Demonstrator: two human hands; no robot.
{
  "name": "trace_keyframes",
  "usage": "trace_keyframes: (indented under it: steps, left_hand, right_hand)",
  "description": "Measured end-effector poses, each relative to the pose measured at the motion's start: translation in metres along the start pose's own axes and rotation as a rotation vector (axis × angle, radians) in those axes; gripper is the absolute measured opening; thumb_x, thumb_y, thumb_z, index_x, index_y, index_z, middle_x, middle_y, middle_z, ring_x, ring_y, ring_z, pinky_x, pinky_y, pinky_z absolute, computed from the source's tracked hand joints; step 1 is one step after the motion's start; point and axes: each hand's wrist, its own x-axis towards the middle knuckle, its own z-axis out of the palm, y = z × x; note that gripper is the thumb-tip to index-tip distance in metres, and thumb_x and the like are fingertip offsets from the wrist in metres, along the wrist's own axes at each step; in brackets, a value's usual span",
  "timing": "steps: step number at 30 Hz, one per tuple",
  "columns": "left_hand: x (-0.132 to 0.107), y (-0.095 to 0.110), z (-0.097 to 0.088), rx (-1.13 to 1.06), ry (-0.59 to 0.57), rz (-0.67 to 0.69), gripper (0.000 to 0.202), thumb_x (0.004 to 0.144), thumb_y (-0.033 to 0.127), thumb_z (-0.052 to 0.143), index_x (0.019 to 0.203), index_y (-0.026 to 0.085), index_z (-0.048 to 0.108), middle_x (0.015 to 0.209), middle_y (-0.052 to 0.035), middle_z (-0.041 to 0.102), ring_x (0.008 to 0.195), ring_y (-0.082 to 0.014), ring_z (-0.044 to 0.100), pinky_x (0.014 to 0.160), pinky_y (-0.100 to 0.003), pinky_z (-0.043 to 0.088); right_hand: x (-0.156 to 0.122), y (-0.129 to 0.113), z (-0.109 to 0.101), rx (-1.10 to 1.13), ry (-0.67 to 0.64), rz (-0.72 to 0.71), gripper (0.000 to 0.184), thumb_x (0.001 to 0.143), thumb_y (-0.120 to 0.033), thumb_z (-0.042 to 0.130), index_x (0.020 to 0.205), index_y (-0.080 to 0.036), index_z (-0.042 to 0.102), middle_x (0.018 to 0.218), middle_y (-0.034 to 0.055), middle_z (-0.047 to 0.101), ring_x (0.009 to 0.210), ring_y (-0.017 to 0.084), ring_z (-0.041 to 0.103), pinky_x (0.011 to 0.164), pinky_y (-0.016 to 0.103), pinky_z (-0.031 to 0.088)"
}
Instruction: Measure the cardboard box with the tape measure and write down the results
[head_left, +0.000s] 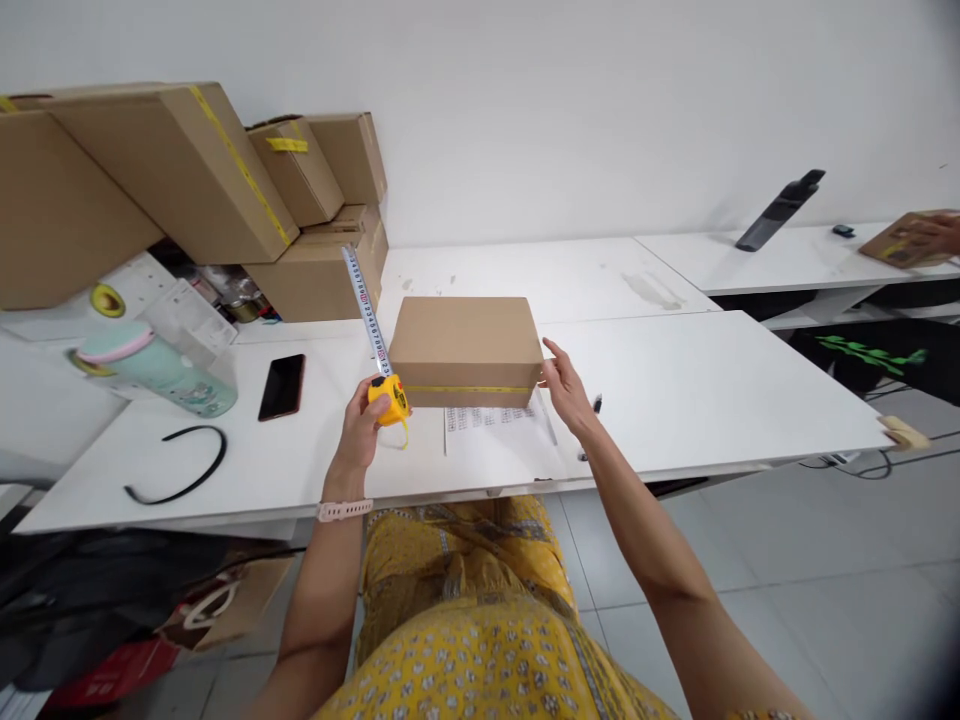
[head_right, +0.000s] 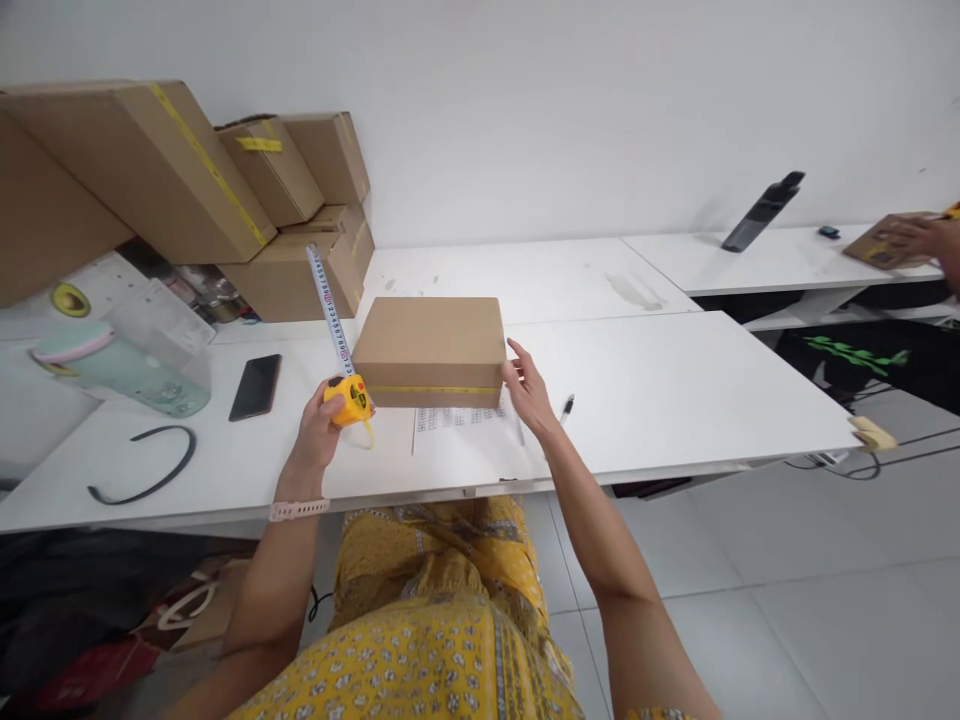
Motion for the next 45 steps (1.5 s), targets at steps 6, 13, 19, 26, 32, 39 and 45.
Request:
trace_keyframes:
  steps: [6,13,19,26,32,39,45]
  left_hand:
    - [0.005,0.04,0.013,-0.021,-0.043,0.111,0.056,0.066,0.047,0.084,0.109,0.021,0.059,0.113,-0.008,0.068,0.084,-0.0213,0.07,0.071,-0.034,0.063]
    - [-0.011,0.057,0.037,0.031,-0.057,0.187,0.062,0.065,0.047,0.087,0.115,0.024,0.06,0.125,-0.0087,0.066,0.086,-0.021,0.07,0.071,-0.035,0.062]
    - [-0.075,0.015,0.084,-0.057,-0.408,-0.152,0.07,0.065,0.051,0.088,0.123,0.026,0.057,0.114,-0.007,0.069,0.078,-0.0202,0.069,0.069,-0.035,0.06]
    - [-0.112,-0.022,0.105,-0.136,-0.475,-0.298,0.063,0.073,0.049,0.086,0.124,0.028,0.056,0.117,-0.007,0.066,0.084,-0.018,0.066,0.073,-0.031,0.057]
    - [-0.128,-0.028,0.105,-0.135,-0.472,-0.336,0.062,0.074,0.049,0.086,0.124,0.027,0.057,0.107,-0.0055,0.064,0.084,-0.0184,0.064,0.079,-0.035,0.057]
    - [-0.13,-0.04,0.108,-0.099,-0.447,-0.328,0.067,0.073,0.05,0.086,0.128,0.027,0.054,0.122,-0.0097,0.063,0.091,-0.0203,0.064,0.084,-0.036,0.057]
    - [-0.125,-0.051,0.106,0.0,-0.427,-0.304,0.063,0.074,0.044,0.086,0.127,0.028,0.057,0.121,-0.0086,0.064,0.101,-0.022,0.062,0.085,-0.032,0.054]
  right_hand:
    - [0.034,-0.045,-0.013,-0.2,0.051,-0.134,0.058,0.088,-0.068,0.06,0.127,-0.026,0.067,0.096,0.0045,0.062,0.083,0.021,0.057,0.084,0.041,0.052]
    - [0.075,-0.074,-0.01,-0.287,0.057,-0.324,0.032,0.097,-0.049,0.052,0.097,-0.023,0.07,0.114,0.0106,0.067,0.111,0.028,0.057,0.099,0.044,0.046]
    - [0.088,-0.078,0.006,-0.445,0.013,-0.382,0.034,0.103,-0.036,0.037,0.105,-0.024,0.069,0.105,0.0089,0.074,0.101,0.029,0.057,0.096,0.046,0.042]
    - [0.088,-0.079,0.009,-0.548,0.041,-0.369,0.031,0.103,-0.035,0.036,0.105,-0.025,0.065,0.105,0.0078,0.073,0.101,0.029,0.056,0.098,0.047,0.037]
    - [0.087,-0.078,0.008,-0.57,0.002,-0.503,0.049,0.104,-0.026,0.028,0.145,-0.036,0.053,0.105,0.0052,0.07,0.103,0.028,0.056,0.105,0.049,0.031]
    - [0.089,-0.077,0.007,-0.689,-0.08,-0.524,0.053,0.104,-0.022,0.028,0.138,-0.039,0.065,0.114,0.0081,0.065,0.105,0.029,0.051,0.098,0.048,0.033]
    - [0.091,-0.074,0.008,-0.676,-0.073,-0.537,0.051,0.106,-0.027,0.027,0.139,-0.041,0.064,0.114,0.0082,0.064,0.103,0.029,0.05,0.093,0.047,0.036]
